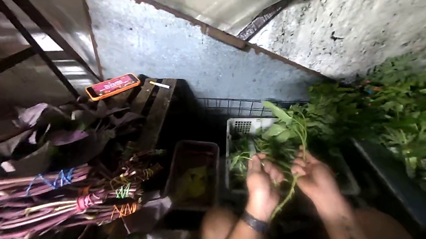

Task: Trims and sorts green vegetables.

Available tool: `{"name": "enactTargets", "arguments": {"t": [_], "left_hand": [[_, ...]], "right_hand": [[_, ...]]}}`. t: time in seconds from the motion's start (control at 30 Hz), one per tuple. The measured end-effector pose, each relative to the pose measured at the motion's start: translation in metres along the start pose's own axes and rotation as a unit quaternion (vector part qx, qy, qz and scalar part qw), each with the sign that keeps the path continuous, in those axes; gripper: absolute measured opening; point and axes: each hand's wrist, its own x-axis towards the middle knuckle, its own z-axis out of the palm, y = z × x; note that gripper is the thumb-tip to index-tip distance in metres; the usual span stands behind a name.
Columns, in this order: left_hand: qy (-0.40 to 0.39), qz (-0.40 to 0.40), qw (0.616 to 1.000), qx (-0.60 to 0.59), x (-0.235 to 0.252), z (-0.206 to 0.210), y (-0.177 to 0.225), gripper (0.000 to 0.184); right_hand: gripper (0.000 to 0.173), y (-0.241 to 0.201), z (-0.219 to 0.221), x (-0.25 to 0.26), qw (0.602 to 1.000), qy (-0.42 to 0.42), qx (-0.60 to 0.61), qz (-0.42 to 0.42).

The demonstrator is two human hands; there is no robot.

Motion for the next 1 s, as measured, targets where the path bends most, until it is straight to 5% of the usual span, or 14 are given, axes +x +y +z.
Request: {"name": "enactTargets", "arguments": {"t": [0.27,0.33,0.47,0.57,0.67,0.8,1.0], "left_hand": [[0.06,0.055,0.991,0.103,0.008,-0.019,0.057,0.052],[0.063,0.015,0.986,0.155,0.001,-0.019,0.051,0.059],[0.01,-0.037,0.97,0.239,-0.012,-0.02,0.027,0.035],[-0.038,-0.005,0.945,0.323,-0.012,-0.026,0.013,0.021],[-0.029,0.001,0.925,0.379,-0.005,-0.035,0.003,0.027],[0.022,-0.006,0.92,0.391,-0.001,-0.042,0.001,0.035],[-0.032,-0.051,0.938,0.342,0.003,-0.035,-0.01,0.039]], "right_hand": [[0.027,-0.063,-0.01,-0.012,0.984,-0.053,-0.152,-0.074],[0.027,-0.057,-0.016,-0.019,0.972,-0.058,-0.21,-0.088],[0.026,-0.02,-0.021,-0.03,0.954,-0.099,-0.269,-0.09],[0.025,0.03,-0.031,-0.041,0.938,-0.121,-0.314,-0.08],[0.024,0.064,-0.046,-0.042,0.927,-0.108,-0.348,-0.088],[0.024,0.066,-0.053,-0.034,0.934,-0.05,-0.349,-0.058],[0.023,0.051,-0.067,-0.013,0.945,-0.053,-0.318,-0.063]]}}
